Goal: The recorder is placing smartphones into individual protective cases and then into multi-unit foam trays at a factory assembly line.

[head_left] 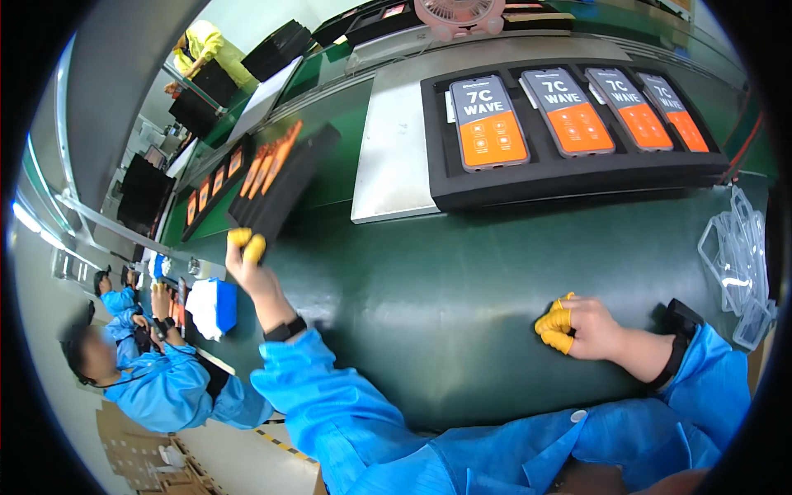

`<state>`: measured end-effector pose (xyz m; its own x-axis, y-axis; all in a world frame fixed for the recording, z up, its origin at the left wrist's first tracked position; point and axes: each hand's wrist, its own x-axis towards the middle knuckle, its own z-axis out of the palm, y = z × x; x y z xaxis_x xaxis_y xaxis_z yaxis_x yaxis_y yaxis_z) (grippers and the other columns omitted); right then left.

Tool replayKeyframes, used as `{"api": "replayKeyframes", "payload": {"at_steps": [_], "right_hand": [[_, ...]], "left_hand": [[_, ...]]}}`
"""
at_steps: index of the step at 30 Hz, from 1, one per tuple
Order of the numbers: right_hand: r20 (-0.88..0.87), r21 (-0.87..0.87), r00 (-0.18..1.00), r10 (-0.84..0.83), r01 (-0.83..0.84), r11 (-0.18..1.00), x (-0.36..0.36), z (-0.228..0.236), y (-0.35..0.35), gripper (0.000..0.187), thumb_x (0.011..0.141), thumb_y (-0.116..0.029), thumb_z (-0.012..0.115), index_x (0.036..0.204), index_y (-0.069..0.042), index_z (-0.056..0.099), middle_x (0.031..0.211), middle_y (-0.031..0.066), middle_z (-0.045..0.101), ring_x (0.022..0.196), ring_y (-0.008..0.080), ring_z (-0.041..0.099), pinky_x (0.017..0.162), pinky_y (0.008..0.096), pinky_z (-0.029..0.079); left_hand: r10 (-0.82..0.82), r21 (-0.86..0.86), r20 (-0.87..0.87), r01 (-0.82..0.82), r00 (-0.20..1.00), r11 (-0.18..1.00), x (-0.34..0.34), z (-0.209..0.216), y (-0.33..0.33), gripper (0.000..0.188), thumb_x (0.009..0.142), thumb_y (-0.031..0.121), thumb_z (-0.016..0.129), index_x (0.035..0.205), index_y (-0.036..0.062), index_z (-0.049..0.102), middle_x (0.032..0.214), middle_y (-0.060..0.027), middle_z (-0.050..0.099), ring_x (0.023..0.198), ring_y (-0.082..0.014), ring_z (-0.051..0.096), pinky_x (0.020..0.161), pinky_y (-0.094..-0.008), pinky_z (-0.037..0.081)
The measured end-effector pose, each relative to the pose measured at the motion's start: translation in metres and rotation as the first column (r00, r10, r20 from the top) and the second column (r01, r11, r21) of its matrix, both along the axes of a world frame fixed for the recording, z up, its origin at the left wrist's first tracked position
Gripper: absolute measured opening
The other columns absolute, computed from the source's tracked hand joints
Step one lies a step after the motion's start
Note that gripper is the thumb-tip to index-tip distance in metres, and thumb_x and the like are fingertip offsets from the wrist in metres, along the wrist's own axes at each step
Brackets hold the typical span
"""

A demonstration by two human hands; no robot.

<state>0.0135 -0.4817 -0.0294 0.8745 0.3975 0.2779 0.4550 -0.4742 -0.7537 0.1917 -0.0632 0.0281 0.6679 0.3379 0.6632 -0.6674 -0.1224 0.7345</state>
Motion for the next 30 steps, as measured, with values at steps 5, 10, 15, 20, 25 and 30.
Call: {"api": "replayKeyframes", "payload": {"at_steps": [5,10,15,20,25,30], "right_hand": [[-0.002,-0.064,0.999,-0.055,0.054,0.996,0.005,0.004,0.004,0.01,0.071,-0.015,0.059,0.077,-0.008,0.063,0.07,0.0109,0.06,0.064,0.0282,0.058,0.071,0.0349,0.048],[0.097,-0.012,0.993,-0.06,0.061,0.998,0.017,-0.003,0.008,0.011,0.073,-0.015,0.056,0.076,-0.007,0.061,0.072,0.0115,0.06,0.067,0.0306,0.057,0.084,0.0364,0.043],[0.138,0.156,0.979,-0.153,0.131,0.979,0.018,-0.014,0.008,0.012,0.073,-0.017,0.057,0.078,-0.007,0.062,0.071,0.0121,0.06,0.068,0.03,0.057,0.083,0.0347,0.043],[0.068,0.045,0.988,-0.14,0.137,0.99,-0.03,0.0,-0.012,0.017,0.074,-0.022,0.06,0.085,-0.008,0.062,0.082,0.0096,0.061,0.077,0.0273,0.057,0.07,0.0344,0.046],[0.155,-0.17,0.983,-0.1,0.126,0.977,-0.07,0.024,-0.036,0.028,0.075,-0.029,0.057,0.095,-0.01,0.058,0.082,0.009,0.056,0.078,0.0265,0.056,0.068,0.0348,0.046],[0.31,-0.221,0.856,-0.414,0.489,0.844,-0.118,0.044,-0.103,0.033,0.072,-0.028,0.061,0.099,-0.01,0.055,0.088,0.0097,0.055,0.085,0.0283,0.053,0.072,0.0369,0.045]], "left_hand": [[0.04,0.109,-0.111,-0.028,0.993,0.994,-0.109,-0.007,-0.011,0.024,0.056,0.007,0.055,0.077,-0.0024,0.052,0.08,-0.0066,0.05,0.075,-0.0158,0.047,0.068,-0.0242,0.037],[0.087,0.583,-0.109,-0.008,0.99,0.812,-0.205,-0.019,-0.068,0.033,0.052,0.023,0.07,0.069,0.0018,0.052,0.077,-0.0116,0.051,0.073,-0.0271,0.046,0.069,-0.0346,0.037],[0.074,0.694,0.046,-0.085,0.996,0.715,-0.27,-0.043,-0.117,0.036,0.062,0.029,0.07,0.079,0.0022,0.052,0.084,-0.0136,0.053,0.077,-0.0289,0.047,0.071,-0.0379,0.036],[0.259,0.92,-0.205,0.096,0.944,0.379,-0.308,-0.049,-0.186,0.036,0.054,0.029,0.071,0.071,0.0044,0.051,0.081,-0.014,0.052,0.082,-0.0333,0.046,0.072,-0.0397,0.03],[0.212,0.963,-0.081,0.022,0.974,0.27,-0.302,-0.042,-0.216,0.035,0.052,0.024,0.071,0.063,0.003,0.045,0.071,-0.0149,0.047,0.076,-0.0343,0.043,0.064,-0.0417,0.031],[0.029,0.941,-0.164,0.148,0.986,0.305,-0.286,-0.041,-0.263,0.035,0.067,0.025,0.067,0.071,-0.0036,0.047,0.076,-0.0196,0.047,0.079,-0.0375,0.041,0.07,-0.0448,0.033]]}}
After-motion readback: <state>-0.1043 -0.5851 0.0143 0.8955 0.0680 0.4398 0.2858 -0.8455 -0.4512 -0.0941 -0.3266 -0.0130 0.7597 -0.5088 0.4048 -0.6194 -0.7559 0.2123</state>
